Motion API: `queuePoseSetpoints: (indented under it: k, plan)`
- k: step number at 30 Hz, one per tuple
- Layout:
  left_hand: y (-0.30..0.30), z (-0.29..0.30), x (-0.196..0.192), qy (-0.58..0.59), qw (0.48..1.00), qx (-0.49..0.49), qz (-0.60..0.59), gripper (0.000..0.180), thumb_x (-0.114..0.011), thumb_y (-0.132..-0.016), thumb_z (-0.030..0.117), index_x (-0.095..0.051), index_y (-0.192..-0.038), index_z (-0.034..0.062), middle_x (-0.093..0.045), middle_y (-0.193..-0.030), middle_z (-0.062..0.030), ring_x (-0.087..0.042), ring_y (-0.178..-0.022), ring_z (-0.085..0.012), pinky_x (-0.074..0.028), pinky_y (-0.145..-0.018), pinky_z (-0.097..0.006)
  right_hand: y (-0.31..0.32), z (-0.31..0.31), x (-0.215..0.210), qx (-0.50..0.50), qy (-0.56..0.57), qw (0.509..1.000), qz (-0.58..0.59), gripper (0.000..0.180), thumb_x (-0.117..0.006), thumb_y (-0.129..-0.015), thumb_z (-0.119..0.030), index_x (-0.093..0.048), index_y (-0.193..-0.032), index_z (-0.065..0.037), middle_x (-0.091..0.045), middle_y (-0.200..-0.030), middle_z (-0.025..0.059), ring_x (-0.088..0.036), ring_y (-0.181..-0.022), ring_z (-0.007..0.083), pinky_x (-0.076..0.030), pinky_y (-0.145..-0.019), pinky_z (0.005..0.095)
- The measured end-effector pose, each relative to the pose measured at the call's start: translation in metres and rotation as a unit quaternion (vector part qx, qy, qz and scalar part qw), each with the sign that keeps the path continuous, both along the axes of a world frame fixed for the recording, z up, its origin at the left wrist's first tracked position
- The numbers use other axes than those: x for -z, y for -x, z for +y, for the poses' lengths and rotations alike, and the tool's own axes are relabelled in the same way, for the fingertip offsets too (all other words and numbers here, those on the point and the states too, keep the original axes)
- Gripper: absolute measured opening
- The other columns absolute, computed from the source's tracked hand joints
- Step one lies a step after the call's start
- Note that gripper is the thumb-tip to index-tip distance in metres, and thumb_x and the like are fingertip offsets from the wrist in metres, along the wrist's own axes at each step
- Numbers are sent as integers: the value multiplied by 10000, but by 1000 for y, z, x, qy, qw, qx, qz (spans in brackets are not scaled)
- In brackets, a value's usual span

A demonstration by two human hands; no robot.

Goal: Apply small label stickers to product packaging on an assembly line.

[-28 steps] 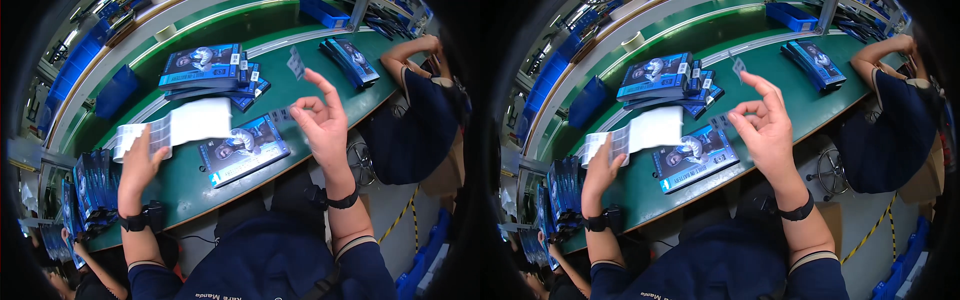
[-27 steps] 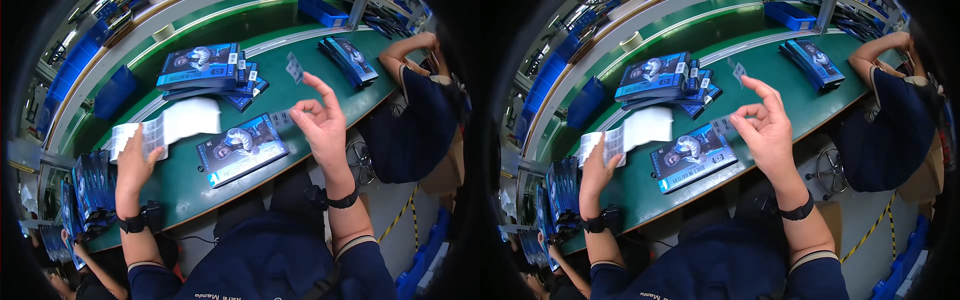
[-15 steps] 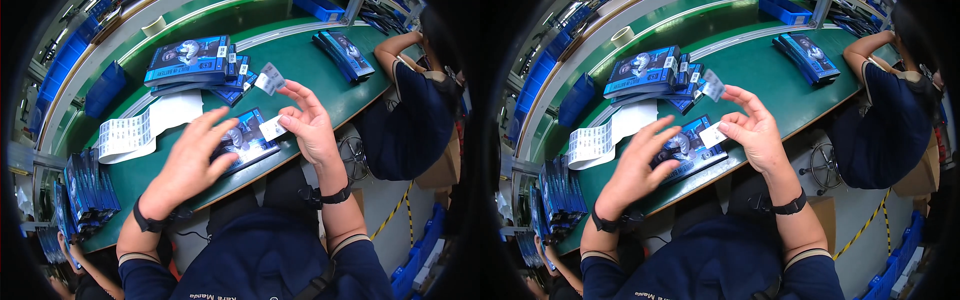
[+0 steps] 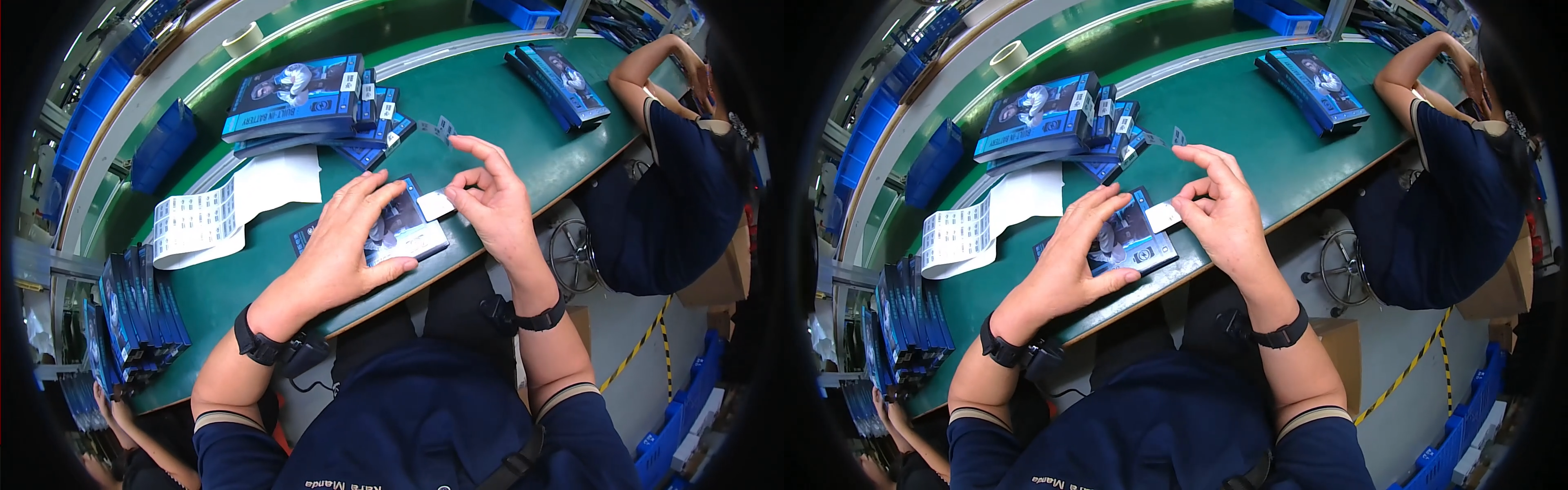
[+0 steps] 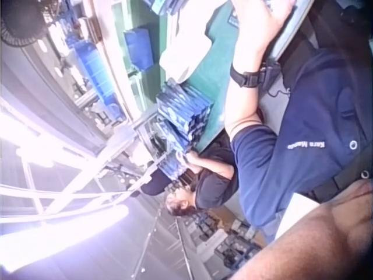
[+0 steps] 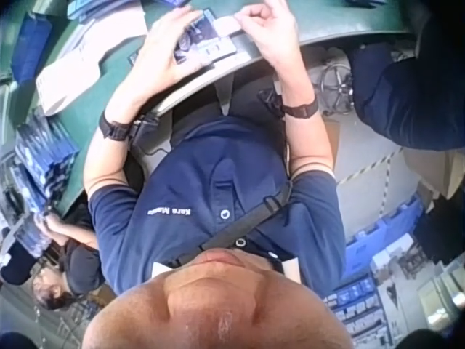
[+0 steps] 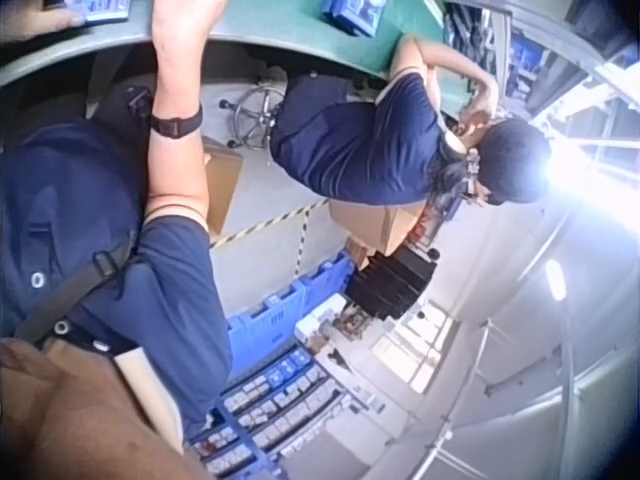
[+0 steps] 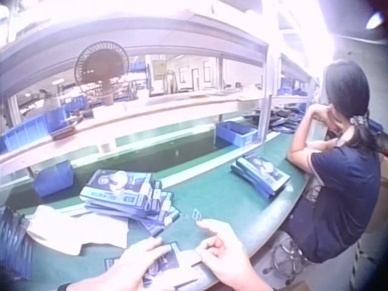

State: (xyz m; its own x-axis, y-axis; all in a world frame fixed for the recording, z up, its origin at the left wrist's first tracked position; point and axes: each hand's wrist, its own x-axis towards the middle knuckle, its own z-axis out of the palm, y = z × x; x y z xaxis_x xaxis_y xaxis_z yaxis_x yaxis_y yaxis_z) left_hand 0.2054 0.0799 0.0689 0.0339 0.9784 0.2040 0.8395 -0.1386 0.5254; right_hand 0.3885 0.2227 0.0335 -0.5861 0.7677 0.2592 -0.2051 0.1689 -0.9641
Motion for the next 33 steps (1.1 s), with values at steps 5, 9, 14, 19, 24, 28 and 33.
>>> queuePoseSetpoints:
  k: [5,9,14,19,24,28,33]
  plan:
    - [-3,0,5,1,998,16,55,895,-866,-714,369,-451,-1463,111,-388,-1528,-208,-363,-1412,-408,-296,-1161,-502,1,1,1,0,-13,1000,10,511,-615,-846,135,-569,-1332,-17,-453,-1369,84,-595,-873,74,-545,-770,216]
    - [-5,0,5,1,998,14,61,882,-867,-712,369,-461,-1457,130,-371,-1533,-217,-362,-1404,-423,-294,-1157,-511,2,1,1,-2,-15,1000,0,510,-613,-848,132,-571,-1332,-19,-457,-1366,84,-596,-871,75,-547,-772,218]
    - [-7,1,6,4,995,12,95,824,-863,-710,344,-515,-1444,207,-345,-1526,-266,-342,-1405,-454,-289,-1155,-524,3,3,2,-9,-23,1000,-5,523,-622,-843,136,-570,-1338,-23,-463,-1360,83,-600,-870,75,-553,-759,216]
    - [-9,2,7,9,997,4,82,697,-857,-705,308,-619,-1358,273,-371,-1504,-258,-384,-1365,-442,-305,-1142,-514,4,2,3,-1,-43,999,-29,521,-634,-842,127,-570,-1337,-23,-469,-1352,95,-609,-846,82,-556,-743,216]
    - [-12,-2,1,-34,997,-5,66,570,-871,-669,264,-731,-1220,299,-425,-1458,-238,-430,-1315,-418,-335,-1112,-499,4,-2,-1,86,-170,977,-96,533,-691,-857,63,-551,-1362,-34,-466,-1360,122,-607,-802,88,-543,-705,205]
    - [-17,-9,-6,-66,995,-1,69,588,-884,-649,249,-734,-1215,314,-421,-1465,-235,-427,-1322,-411,-341,-1097,-494,3,-10,-9,61,-75,995,17,663,-702,-895,-1,-402,-1483,-68,-456,-1383,130,-581,-789,58,-513,-703,198]
    - [-24,-16,-7,-151,988,12,29,565,-885,-660,253,-738,-1205,271,-378,-1496,-274,-427,-1321,-444,-364,-1080,-515,15,-30,-16,-66,134,969,197,626,-535,-932,80,-348,-1502,-101,-474,-1347,114,-563,-882,43,-509,-823,217]
